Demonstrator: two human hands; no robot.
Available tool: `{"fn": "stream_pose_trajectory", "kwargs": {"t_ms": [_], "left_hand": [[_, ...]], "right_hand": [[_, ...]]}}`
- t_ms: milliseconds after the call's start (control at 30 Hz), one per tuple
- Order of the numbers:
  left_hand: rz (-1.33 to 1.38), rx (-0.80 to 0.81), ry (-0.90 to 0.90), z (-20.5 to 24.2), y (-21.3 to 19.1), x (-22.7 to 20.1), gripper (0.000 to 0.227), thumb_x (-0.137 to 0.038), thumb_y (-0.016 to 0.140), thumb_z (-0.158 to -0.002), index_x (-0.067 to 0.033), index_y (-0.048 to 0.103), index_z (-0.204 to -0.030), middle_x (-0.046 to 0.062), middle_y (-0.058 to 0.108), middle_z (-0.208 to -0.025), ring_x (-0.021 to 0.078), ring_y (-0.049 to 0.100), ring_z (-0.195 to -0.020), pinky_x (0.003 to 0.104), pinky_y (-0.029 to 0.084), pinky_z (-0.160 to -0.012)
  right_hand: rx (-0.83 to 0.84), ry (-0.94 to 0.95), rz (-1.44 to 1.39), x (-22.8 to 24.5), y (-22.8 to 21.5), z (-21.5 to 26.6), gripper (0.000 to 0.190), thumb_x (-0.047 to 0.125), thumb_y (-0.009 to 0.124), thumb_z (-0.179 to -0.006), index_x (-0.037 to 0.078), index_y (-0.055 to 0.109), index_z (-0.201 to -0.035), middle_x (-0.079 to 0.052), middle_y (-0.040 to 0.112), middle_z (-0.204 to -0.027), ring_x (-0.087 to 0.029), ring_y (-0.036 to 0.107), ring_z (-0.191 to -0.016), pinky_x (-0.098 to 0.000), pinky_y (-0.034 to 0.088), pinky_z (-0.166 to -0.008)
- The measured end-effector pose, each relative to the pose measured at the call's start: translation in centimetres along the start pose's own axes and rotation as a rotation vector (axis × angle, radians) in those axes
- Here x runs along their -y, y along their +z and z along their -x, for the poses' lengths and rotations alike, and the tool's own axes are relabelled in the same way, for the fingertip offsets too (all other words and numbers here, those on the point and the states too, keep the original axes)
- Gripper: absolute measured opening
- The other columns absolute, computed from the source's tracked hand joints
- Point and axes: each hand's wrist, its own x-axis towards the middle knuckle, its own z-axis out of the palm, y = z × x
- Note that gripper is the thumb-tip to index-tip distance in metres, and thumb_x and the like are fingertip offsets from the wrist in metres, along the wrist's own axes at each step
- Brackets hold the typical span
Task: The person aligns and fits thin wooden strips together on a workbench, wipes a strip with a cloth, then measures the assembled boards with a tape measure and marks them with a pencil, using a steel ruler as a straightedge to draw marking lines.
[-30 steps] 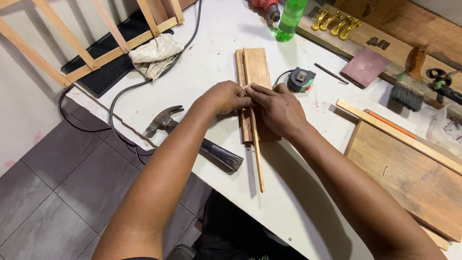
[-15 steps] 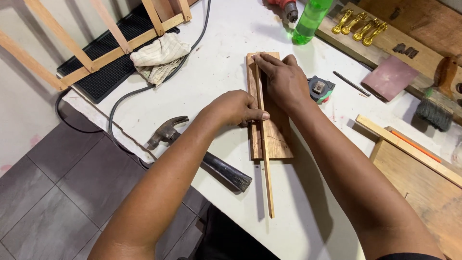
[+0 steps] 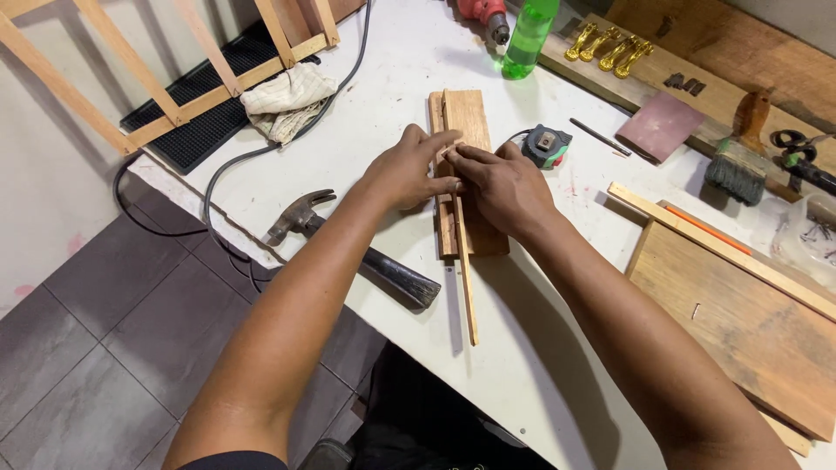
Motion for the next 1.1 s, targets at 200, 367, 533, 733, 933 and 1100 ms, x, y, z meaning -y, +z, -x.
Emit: {"fn": "stream_pose_trajectory", "kwargs": {"t_ms": [200,367,533,733,933,1100], "left_hand": [[-0.186,-0.061,0.164,-1.5,-0.3,1.5,0.053,-0.043,0.063,-0.09,-0.0402,0.056,-0.143,0.004,0.033,-0.16,0.0292,0.039,-0.143,0.05,0.029,-0.116],[-0.257,-0.129,0.327,-3.3,0.3,3.1,0.044,-0.032,0.047,-0.1,-0.0344,0.059,-0.142,-0.009,0.043,-0.16,0.022,0.037,-0.15,0.053,0.012,-0.125],[-0.26,-0.105,0.328,-2.9,0.2,3.0,0.045,-0.03,0.044,-0.102,-0.0345,0.055,-0.145,-0.011,0.045,-0.157,0.0201,0.038,-0.145,0.057,0.005,-0.125],[-0.241,-0.1,0.312,-2.4,0.0,2.8,0.046,-0.031,0.04,-0.103,-0.035,0.053,-0.147,-0.014,0.043,-0.16,0.0148,0.04,-0.146,0.06,0.003,-0.125],[-0.25,-0.091,0.246,-2.0,0.8,2.6,0.046,-0.038,0.037,-0.104,-0.0398,0.049,-0.148,-0.015,0.037,-0.161,0.0179,0.036,-0.147,0.062,0.003,-0.123],[-0.21,-0.051,0.195,-1.6,0.5,1.9,0.044,-0.044,0.037,-0.105,-0.0408,0.047,-0.148,-0.017,0.034,-0.162,0.0167,0.034,-0.147,0.064,-0.003,-0.123]], "right_hand": [[0.019,0.002,0.012,0.0,-0.3,-0.1,0.042,0.023,0.061,-0.099,0.027,0.066,-0.141,0.006,0.065,-0.143,-0.024,0.053,-0.084,-0.034,0.051,-0.079],[-0.024,-0.068,0.007,-0.4,-0.2,-0.1,0.045,0.023,0.063,-0.096,0.024,0.067,-0.14,0.003,0.065,-0.142,-0.025,0.052,-0.083,-0.0338,0.05,-0.078],[-0.013,-0.058,0.013,-0.3,-0.3,-0.1,0.042,0.024,0.064,-0.097,0.023,0.068,-0.139,0.002,0.065,-0.142,-0.025,0.052,-0.082,-0.0337,0.049,-0.075],[-0.07,-0.12,0.006,-0.1,-0.5,1.8,0.041,0.024,0.064,-0.097,0.024,0.069,-0.138,0.004,0.065,-0.144,-0.024,0.05,-0.082,-0.0325,0.049,-0.077],[0.013,-0.142,0.004,2.0,-2.4,5.7,0.051,0.031,0.069,-0.09,0.023,0.066,-0.14,0.004,0.063,-0.143,-0.025,0.049,-0.079,-0.0334,0.049,-0.076],[0.009,-0.18,0.0,1.2,-1.3,7.1,0.052,0.032,0.07,-0.087,0.024,0.067,-0.139,0.005,0.064,-0.144,-0.024,0.051,-0.083,-0.0335,0.05,-0.078]]}}
